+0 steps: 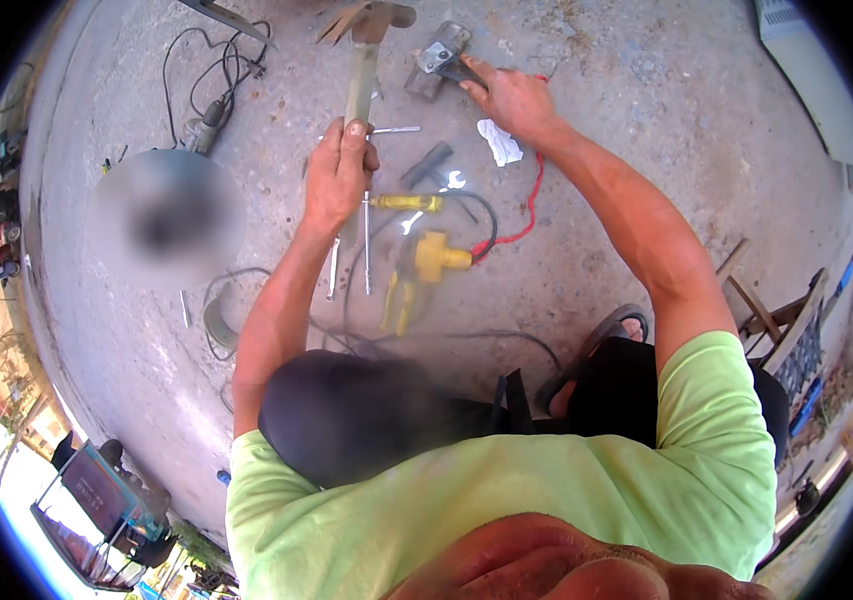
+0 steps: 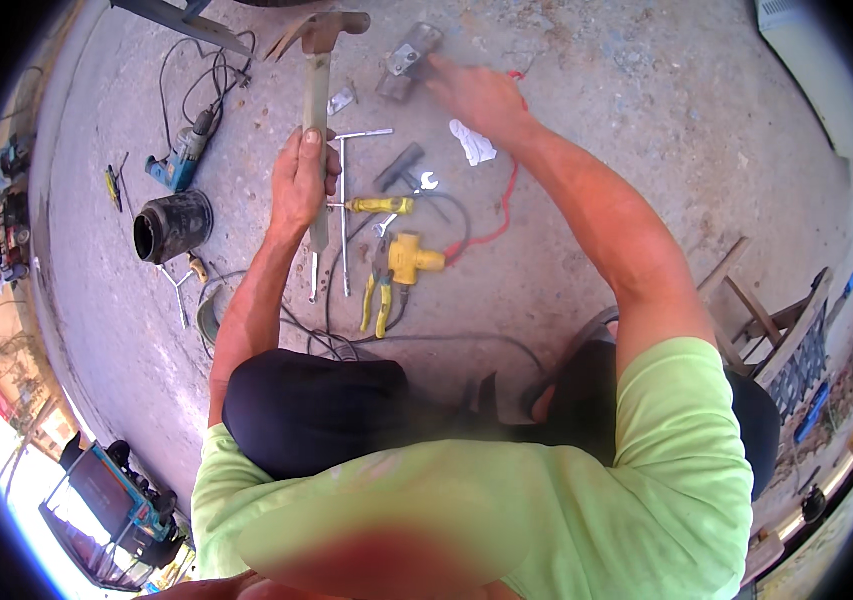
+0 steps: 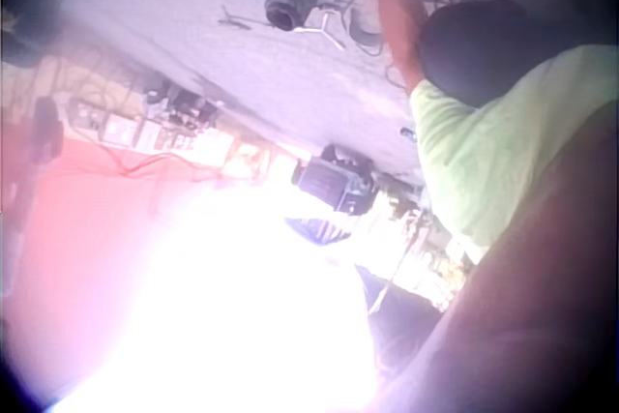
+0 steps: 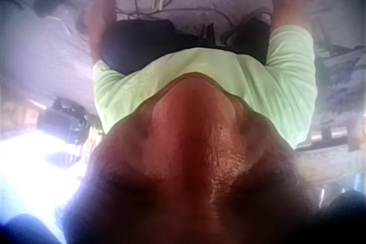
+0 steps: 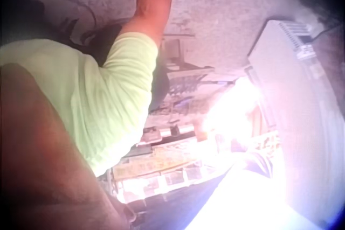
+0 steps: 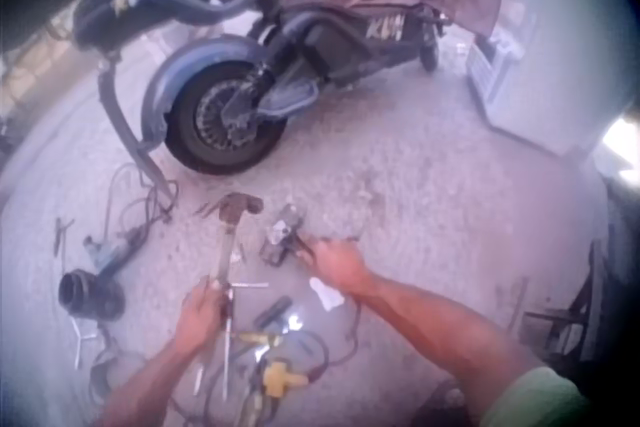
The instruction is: The person uses a hammer to strike a small metal bracket on the ground, then uses pliers and a wrench to tighten a nut and bolt on the bracket.
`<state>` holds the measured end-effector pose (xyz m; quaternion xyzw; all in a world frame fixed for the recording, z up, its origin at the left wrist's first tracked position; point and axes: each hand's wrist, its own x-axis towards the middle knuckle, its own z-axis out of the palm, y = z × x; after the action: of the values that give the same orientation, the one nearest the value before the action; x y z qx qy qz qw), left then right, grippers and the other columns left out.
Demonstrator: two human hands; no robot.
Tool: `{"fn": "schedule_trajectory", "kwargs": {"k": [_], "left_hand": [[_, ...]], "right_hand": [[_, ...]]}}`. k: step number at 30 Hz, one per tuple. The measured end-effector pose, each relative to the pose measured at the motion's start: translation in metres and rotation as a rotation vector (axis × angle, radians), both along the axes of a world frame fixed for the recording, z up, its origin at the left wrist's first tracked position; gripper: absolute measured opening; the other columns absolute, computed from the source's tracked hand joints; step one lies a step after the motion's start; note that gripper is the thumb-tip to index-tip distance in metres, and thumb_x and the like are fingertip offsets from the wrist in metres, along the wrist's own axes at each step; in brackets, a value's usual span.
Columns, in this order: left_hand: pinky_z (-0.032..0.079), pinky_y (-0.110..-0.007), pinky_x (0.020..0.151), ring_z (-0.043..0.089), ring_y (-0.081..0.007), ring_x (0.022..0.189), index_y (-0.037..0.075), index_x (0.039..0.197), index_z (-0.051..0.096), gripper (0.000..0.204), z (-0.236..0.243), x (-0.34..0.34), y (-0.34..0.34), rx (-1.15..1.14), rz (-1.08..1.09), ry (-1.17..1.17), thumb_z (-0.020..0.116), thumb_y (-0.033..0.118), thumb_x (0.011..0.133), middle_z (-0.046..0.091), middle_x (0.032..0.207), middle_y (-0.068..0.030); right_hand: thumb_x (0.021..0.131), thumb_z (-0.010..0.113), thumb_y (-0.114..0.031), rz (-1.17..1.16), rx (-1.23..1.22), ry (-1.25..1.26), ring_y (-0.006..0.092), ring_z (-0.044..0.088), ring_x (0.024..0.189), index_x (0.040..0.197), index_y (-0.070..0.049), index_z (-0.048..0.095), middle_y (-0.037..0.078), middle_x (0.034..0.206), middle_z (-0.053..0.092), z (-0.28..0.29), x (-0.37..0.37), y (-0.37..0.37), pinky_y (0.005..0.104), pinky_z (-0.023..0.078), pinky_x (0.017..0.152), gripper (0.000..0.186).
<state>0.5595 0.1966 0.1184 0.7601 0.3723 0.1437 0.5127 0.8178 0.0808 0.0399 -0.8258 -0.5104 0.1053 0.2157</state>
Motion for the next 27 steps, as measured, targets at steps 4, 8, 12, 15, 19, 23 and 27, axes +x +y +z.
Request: {"fn": "schedule_trajectory", "kwargs": {"k": [4, 8, 12, 15, 19, 23, 27], "left_hand": [[0.044, -0.03, 0.054, 0.053, -0.0115, 0.057, -0.001, 0.104, 0.062, 0.052, -0.018, -0.001, 0.007, 0.055, -0.094, 0.195, 0.042, 0.047, 0.108, 0.058, 0.069, -0.0038], [0.046, -0.033, 0.057, 0.055, -0.0144, 0.059, -0.001, 0.105, 0.062, 0.051, 0.005, 0.007, 0.0, 0.055, -0.094, 0.205, 0.043, 0.046, 0.108, 0.058, 0.068, -0.0055], [0.05, -0.041, 0.068, 0.064, -0.0246, 0.068, 0.0, 0.1, 0.063, 0.053, 0.007, -0.001, -0.007, 0.084, -0.03, 0.017, 0.043, 0.049, 0.107, 0.064, 0.07, -0.012], [0.05, -0.041, 0.068, 0.063, -0.0254, 0.067, 0.0, 0.099, 0.062, 0.054, -0.049, -0.014, 0.008, 0.201, -0.05, 0.265, 0.043, 0.05, 0.107, 0.065, 0.071, -0.0124], [0.05, -0.041, 0.068, 0.064, -0.0256, 0.067, 0.0, 0.098, 0.061, 0.053, 0.006, 0.0, 0.005, 0.097, -0.051, 0.285, 0.042, 0.048, 0.107, 0.063, 0.069, -0.0121], [0.047, -0.034, 0.059, 0.056, -0.0156, 0.061, -0.001, 0.105, 0.061, 0.049, 0.007, -0.007, -0.007, 0.181, -0.035, -0.018, 0.042, 0.044, 0.109, 0.058, 0.068, -0.0055], [0.047, -0.035, 0.059, 0.056, -0.0159, 0.061, 0.0, 0.104, 0.061, 0.047, -0.026, -0.008, 0.005, 0.198, -0.07, 0.296, 0.043, 0.043, 0.109, 0.058, 0.068, -0.0054]], "right_hand": [[0.1, 0.058, -0.047, 0.025, 0.07, 0.0, 0.0393, 0.072, 0.085, 0.143, -0.026, 0.058, 0.019, 0.095, 0.074, -0.005, -0.002, 0.001, 0.0507, 0.058, 0.072, 0.049], [0.1, 0.058, -0.047, 0.007, 0.019, -0.018, 0.0402, 0.072, 0.086, 0.143, -0.025, 0.058, 0.019, 0.095, 0.074, -0.008, -0.004, 0.004, 0.0507, 0.058, 0.073, 0.048], [0.1, 0.058, -0.046, -0.003, 0.013, 0.003, 0.0416, 0.071, 0.086, 0.143, -0.026, 0.058, 0.02, 0.095, 0.074, -0.006, -0.002, 0.002, 0.0511, 0.058, 0.073, 0.048], [0.1, 0.058, -0.046, 0.006, 0.046, -0.008, 0.0419, 0.071, 0.085, 0.143, -0.026, 0.058, 0.02, 0.094, 0.074, -0.005, -0.006, 0.006, 0.0515, 0.058, 0.074, 0.048], [0.1, 0.058, -0.047, -0.012, 0.022, 0.007, 0.0424, 0.071, 0.086, 0.144, -0.026, 0.057, 0.021, 0.095, 0.074, -0.004, -0.004, 0.005, 0.0521, 0.057, 0.074, 0.049], [0.101, 0.052, -0.047, 0.014, -0.058, 0.019, 0.041, 0.072, 0.091, 0.145, -0.024, 0.054, 0.018, 0.101, 0.074, 0.004, -0.004, 0.004, 0.0528, 0.058, 0.078, 0.05], [0.101, 0.055, -0.046, 0.035, 0.058, 0.013, 0.0425, 0.071, 0.088, 0.145, -0.024, 0.055, 0.021, 0.098, 0.074, -0.005, -0.003, 0.009, 0.0526, 0.057, 0.076, 0.049]]}}
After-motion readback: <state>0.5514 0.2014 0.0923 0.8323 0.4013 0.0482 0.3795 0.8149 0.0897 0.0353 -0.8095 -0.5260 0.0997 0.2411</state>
